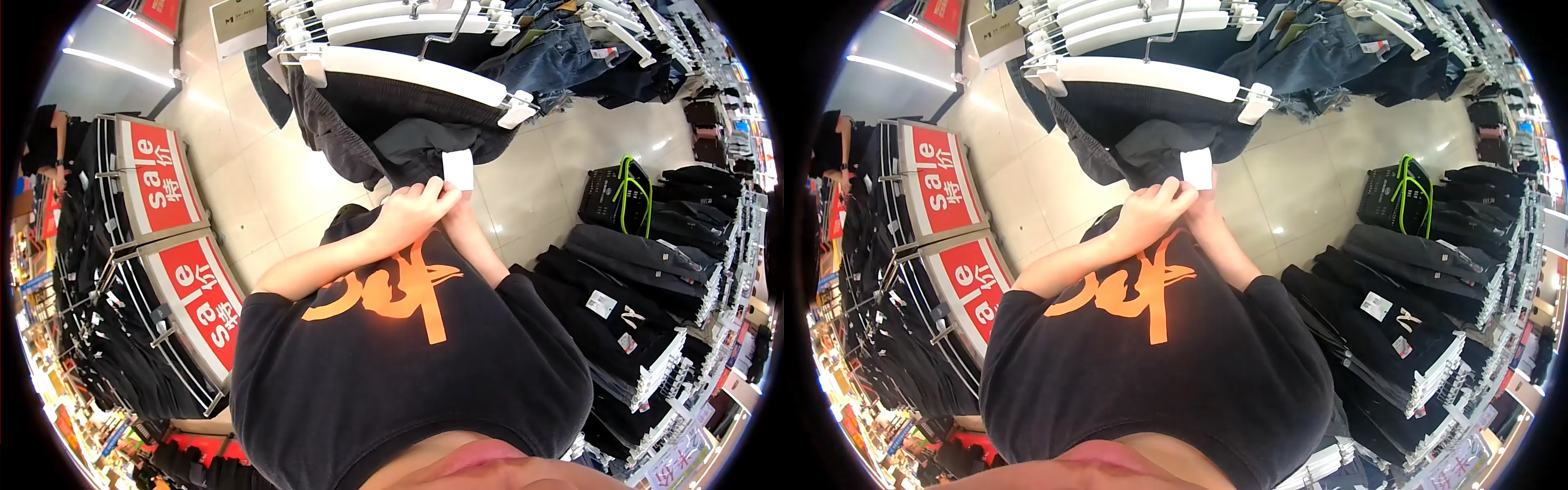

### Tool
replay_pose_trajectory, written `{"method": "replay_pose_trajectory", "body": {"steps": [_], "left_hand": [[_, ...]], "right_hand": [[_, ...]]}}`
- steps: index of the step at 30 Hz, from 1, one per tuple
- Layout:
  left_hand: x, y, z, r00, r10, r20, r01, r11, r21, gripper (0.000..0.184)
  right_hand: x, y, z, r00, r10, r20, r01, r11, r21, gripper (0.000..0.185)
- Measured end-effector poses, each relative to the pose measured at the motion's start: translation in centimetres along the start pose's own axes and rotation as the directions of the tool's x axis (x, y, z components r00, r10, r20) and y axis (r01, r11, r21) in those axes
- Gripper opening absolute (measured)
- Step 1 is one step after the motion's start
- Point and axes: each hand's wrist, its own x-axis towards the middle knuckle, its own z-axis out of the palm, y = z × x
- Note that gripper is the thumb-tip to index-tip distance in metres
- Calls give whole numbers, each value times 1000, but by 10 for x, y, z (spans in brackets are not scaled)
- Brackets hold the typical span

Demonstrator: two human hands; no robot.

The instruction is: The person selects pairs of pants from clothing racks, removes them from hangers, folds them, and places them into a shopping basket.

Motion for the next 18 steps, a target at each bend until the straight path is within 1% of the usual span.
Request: {"method": "replay_pose_trajectory", "body": {"steps": [2,3,4,6,7,9,10,11,12,13,14,15,16,18], "left_hand": [[-2,1,-2,999,-9,-34,9,1000,0,22],[-2,1,-3,999,-12,-53,12,1000,1,22],[-2,2,-5,998,-16,-56,16,1000,2,22],[-1,4,-10,998,-22,-61,22,1000,1,22],[-1,4,-11,997,-21,-74,22,1000,8,22],[-2,5,-14,995,-19,-95,20,1000,17,21],[-2,5,-15,996,-18,-92,20,1000,14,20],[-1,5,-17,996,-18,-91,19,1000,13,20],[0,5,-19,996,-18,-89,19,1000,12,19],[2,5,-22,995,-17,-96,17,1000,-4,17],[4,6,-23,995,-14,-95,13,1000,-10,17],[5,6,-23,996,-12,-92,10,1000,-17,16],[5,7,-24,996,-9,-87,7,1000,-25,16],[14,4,-32,999,-45,-21,41,982,-183,17]], "right_hand": [[-2,-4,5,999,-30,-23,31,998,47,8],[-2,-8,6,998,61,-32,-52,971,235,7],[1,-16,8,988,151,-25,-127,901,414,6],[3,-31,13,994,100,-46,-76,925,373,7],[3,-37,18,998,-43,-56,50,988,144,9],[-1,-41,19,986,-166,-7,165,985,-48,11],[0,-43,19,988,-153,19,153,988,-2,13],[-1,-47,18,997,-61,41,53,982,182,13],[-2,-52,18,998,31,62,-51,933,358,15],[0,-74,23,974,186,129,-226,745,627,16],[4,-86,25,947,245,210,-316,580,751,17],[8,-99,27,909,301,288,-392,385,835,18],[11,-105,27,895,293,335,-421,314,851,18],[16,-118,28,872,338,353,-449,268,852,21]]}}
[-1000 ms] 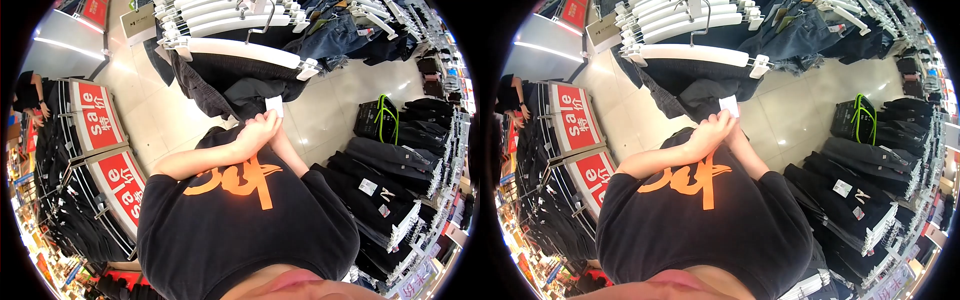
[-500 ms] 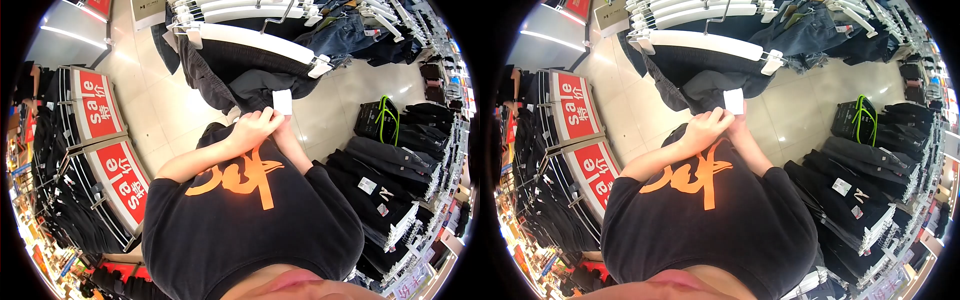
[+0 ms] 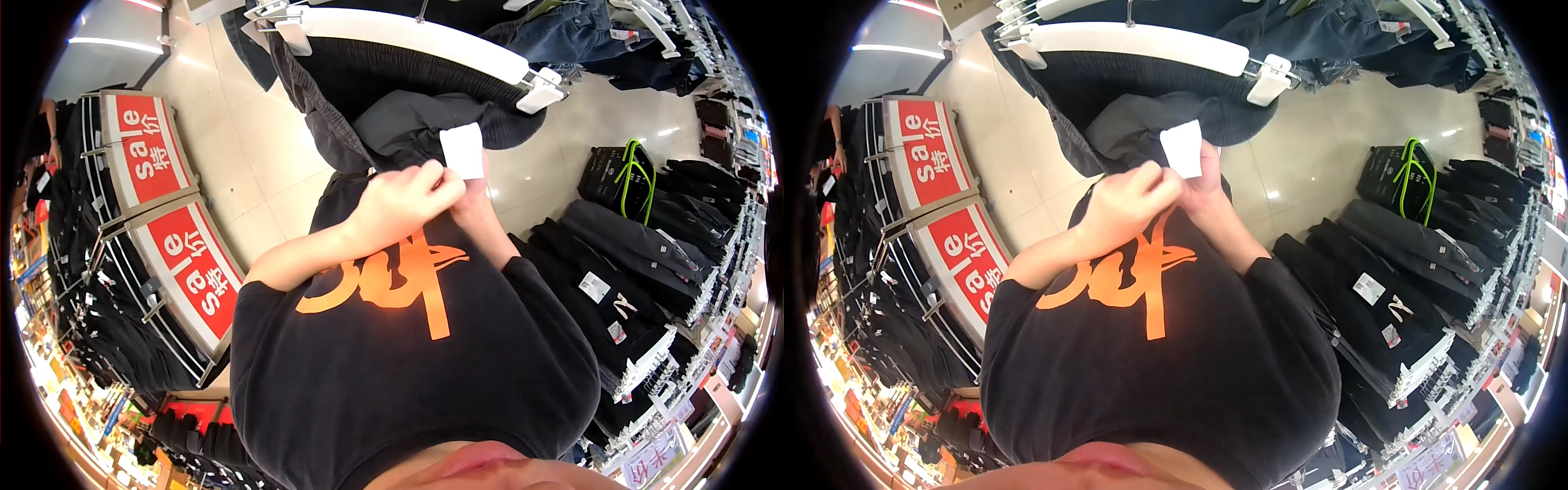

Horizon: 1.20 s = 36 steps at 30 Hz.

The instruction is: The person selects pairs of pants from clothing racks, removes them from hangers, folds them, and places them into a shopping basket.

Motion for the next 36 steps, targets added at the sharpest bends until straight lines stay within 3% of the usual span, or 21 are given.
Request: {"method": "replay_pose_trajectory", "body": {"steps": [1,2,3,4,5,6,8,11,22,24,30,34,36], "left_hand": [[5,-3,-5,999,-50,11,51,990,-135,16],[12,-6,-5,985,-155,-82,115,923,-367,10],[19,-9,-10,953,-300,-41,238,828,-508,7],[26,-13,-18,903,-430,23,347,695,-630,8],[30,-17,-23,803,-560,204,496,437,-750,13],[31,-25,-17,760,-562,326,531,249,-810,16],[35,-27,-3,719,-539,438,507,-24,-861,18],[36,-21,15,744,-501,441,433,-140,-890,18],[37,-5,22,803,-449,392,373,-135,-918,16],[39,-5,19,807,-445,388,405,-61,-912,17],[57,-9,4,772,-412,484,573,124,-810,21],[52,-3,8,815,-384,433,542,244,-804,21],[49,5,12,854,-389,345,487,366,-793,18]], "right_hand": [[1,-1,9,998,-7,-62,5,1000,-29,22],[4,-4,17,993,-16,-119,9,998,-61,23],[6,-10,23,994,1,-107,-14,992,-123,28],[7,-17,22,990,-44,-136,8,967,-253,33],[5,-23,25,969,-125,-215,30,916,-399,34],[2,-30,30,935,-216,-282,33,843,-537,35],[0,-43,39,900,-309,-307,57,783,-620,30],[0,-58,56,873,-364,-324,72,753,-654,16],[-10,-84,79,888,-269,-373,-76,715,-695,14],[-10,-84,84,878,-289,-381,-78,700,-710,14],[-7,-97,78,949,-157,-275,-127,607,-784,19],[-3,-111,65,972,-29,-235,-163,637,-754,22],[-2,-114,61,969,-2,-245,-189,631,-752,19]]}}
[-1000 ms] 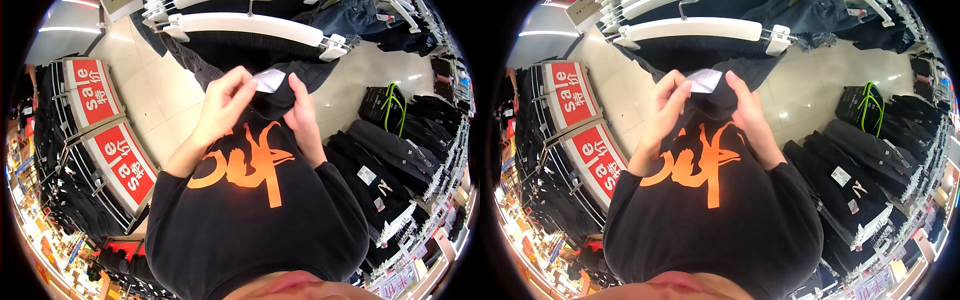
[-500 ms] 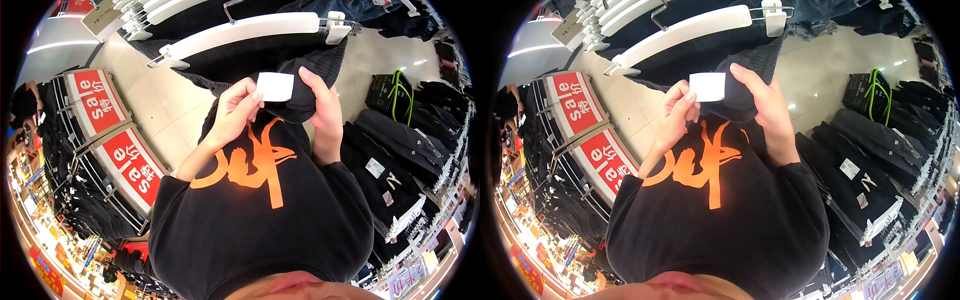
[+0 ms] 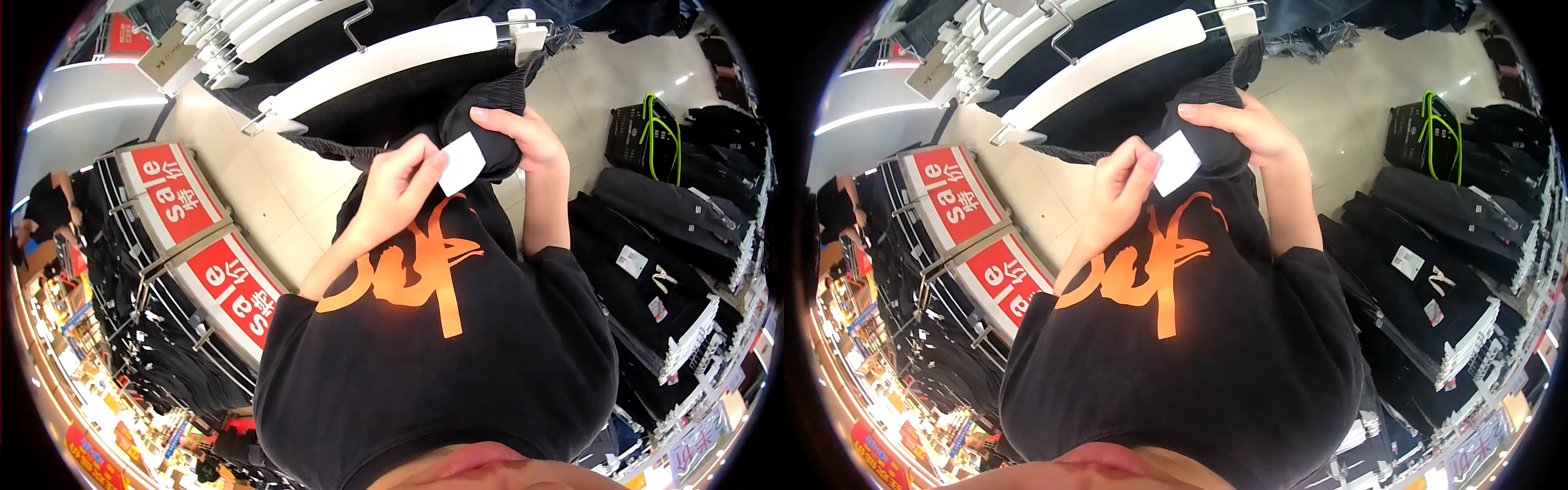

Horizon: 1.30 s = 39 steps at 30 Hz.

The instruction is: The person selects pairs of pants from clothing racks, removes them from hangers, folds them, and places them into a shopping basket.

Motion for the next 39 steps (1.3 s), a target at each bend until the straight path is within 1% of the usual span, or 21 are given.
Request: {"method": "replay_pose_trajectory", "body": {"steps": [6,9,15,17,18,20,21,22,23,24,26,27,30,31,32,33,34,35,36,38,39], "left_hand": [[-3,-9,6,994,59,91,-63,997,41,18],[-2,-13,3,992,64,112,-76,992,100,17],[0,-14,1,998,32,48,-34,998,54,14],[-1,-17,-4,998,56,-37,-53,997,61,11],[-2,-22,-7,988,115,-99,-106,990,95,10],[-5,-39,-21,950,105,-293,-74,991,114,10],[-4,-46,-27,893,103,-437,-87,995,57,7],[-4,-51,-36,835,46,-548,-56,998,-3,6],[-4,-57,-46,759,105,-643,-55,994,96,12],[-2,-62,-56,671,168,-722,-38,981,192,20],[0,-70,-74,570,280,-772,-19,944,328,42],[-2,-72,-83,599,225,-769,79,938,336,63],[7,-79,-98,672,159,-724,14,974,228,74],[11,-84,-98,688,127,-714,16,982,190,79],[16,-89,-100,682,214,-700,-7,958,286,78],[20,-98,-104,697,213,-685,33,944,328,76],[23,-95,-107,714,210,-668,72,927,368,74],[23,-90,-104,655,261,-709,120,891,438,68],[24,-86,-100,629,260,-733,138,890,434,66],[26,-81,-96,575,261,-775,172,888,427,62],[27,-86,-94,560,263,-786,164,894,416,58]], "right_hand": [[7,-2,-20,976,26,218,-31,999,16,17],[7,-3,-19,977,30,213,-27,1000,-14,17],[7,3,-19,996,-7,90,8,1000,-6,19],[9,9,-24,997,-61,-43,64,995,78,22],[12,14,-26,991,-82,-107,94,989,114,24],[21,27,-25,942,-80,-326,164,957,239,32],[25,34,-21,890,-136,-435,225,961,160,31],[30,41,-15,823,-198,-533,279,957,74,31],[37,56,-24,765,-289,-575,274,955,-115,30],[43,69,-32,731,-439,-523,307,895,-324,31],[49,83,-31,651,-586,-483,199,746,-636,34],[51,89,-26,588,-650,-481,138,667,-732,35],[50,83,-2,293,-938,-187,72,217,-974,34],[50,79,4,259,-960,-103,140,143,-980,35],[48,75,10,220,-975,-22,205,68,-976,35],[49,69,16,174,-983,55,264,-7,-964,36],[51,62,22,193,-973,126,349,-52,-936,35],[53,54,29,205,-959,197,430,-93,-898,35],[56,45,38,210,-941,266,508,-128,-852,35],[63,19,60,250,-819,516,493,-351,-796,34],[73,9,71,269,-755,598,546,-392,-740,37]]}}
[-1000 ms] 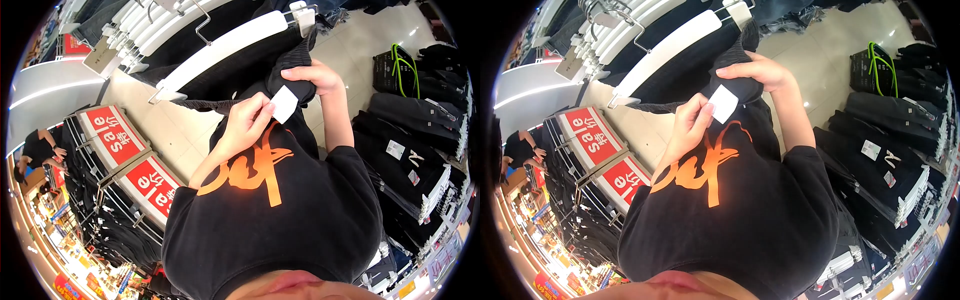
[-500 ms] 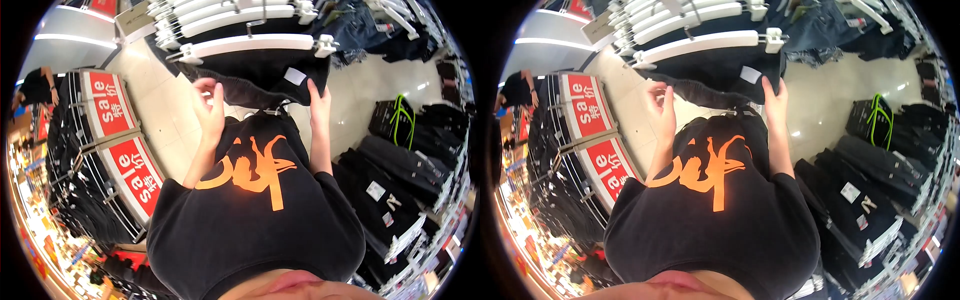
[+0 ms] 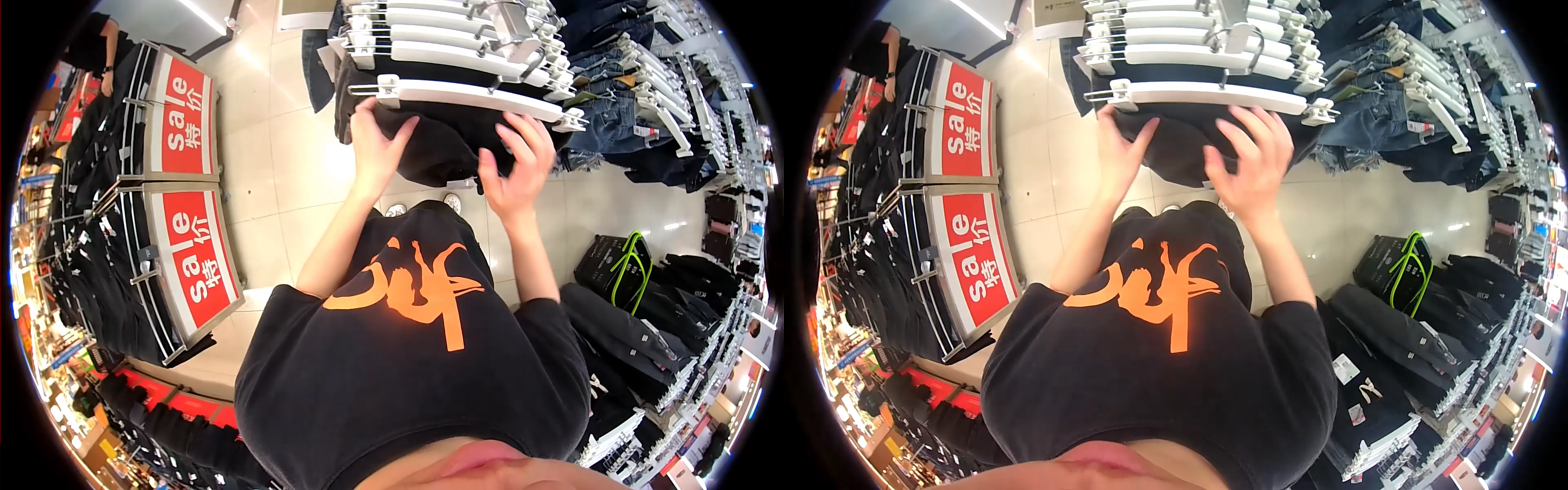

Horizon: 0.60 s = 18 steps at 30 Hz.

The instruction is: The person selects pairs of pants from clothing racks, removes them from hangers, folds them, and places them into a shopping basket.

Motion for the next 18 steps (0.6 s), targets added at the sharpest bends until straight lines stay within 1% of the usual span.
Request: {"method": "replay_pose_trajectory", "body": {"steps": [1,3,4,5,7,8,10,11,13,15,16,17,18], "left_hand": [[-4,-4,4,999,37,-31,-35,998,42,53],[-10,-16,11,999,41,-36,-44,994,-98,48],[-13,-18,11,1000,18,-20,-20,989,-145,41],[-12,-20,8,999,-11,35,17,986,-164,39],[-11,-22,4,987,-66,148,95,975,-199,36],[-12,-22,1,984,-41,173,73,981,-181,32],[-16,-21,-4,976,-30,215,69,982,-177,31],[-17,-21,-5,971,-24,237,67,982,-175,31],[-18,-24,-4,976,16,218,38,971,-238,29],[-18,-24,-5,976,34,213,29,958,-284,29],[-18,-25,-6,975,53,218,13,956,-292,31],[-18,-26,-5,974,48,223,21,954,-300,31],[-18,-27,-4,973,44,227,28,951,-308,32]], "right_hand": [[16,0,8,994,-79,70,77,996,43,40],[45,-2,20,943,-169,286,180,983,-15,47],[57,-7,24,910,-164,380,223,968,-118,51],[60,-9,31,872,-118,475,258,936,-240,50],[63,-15,36,832,-85,548,323,878,-353,45],[63,-17,36,826,-59,560,313,875,-369,43],[62,-22,31,814,-3,581,292,867,-405,39],[62,-26,28,813,-6,582,303,858,-414,39],[65,-40,23,810,-4,586,319,842,-435,41],[75,-48,29,779,-59,625,321,892,-317,35],[77,-45,38,767,-120,630,342,907,-244,34],[81,-38,49,755,-181,630,362,916,-171,33],[88,-33,58,717,-238,655,367,928,-65,37]]}}
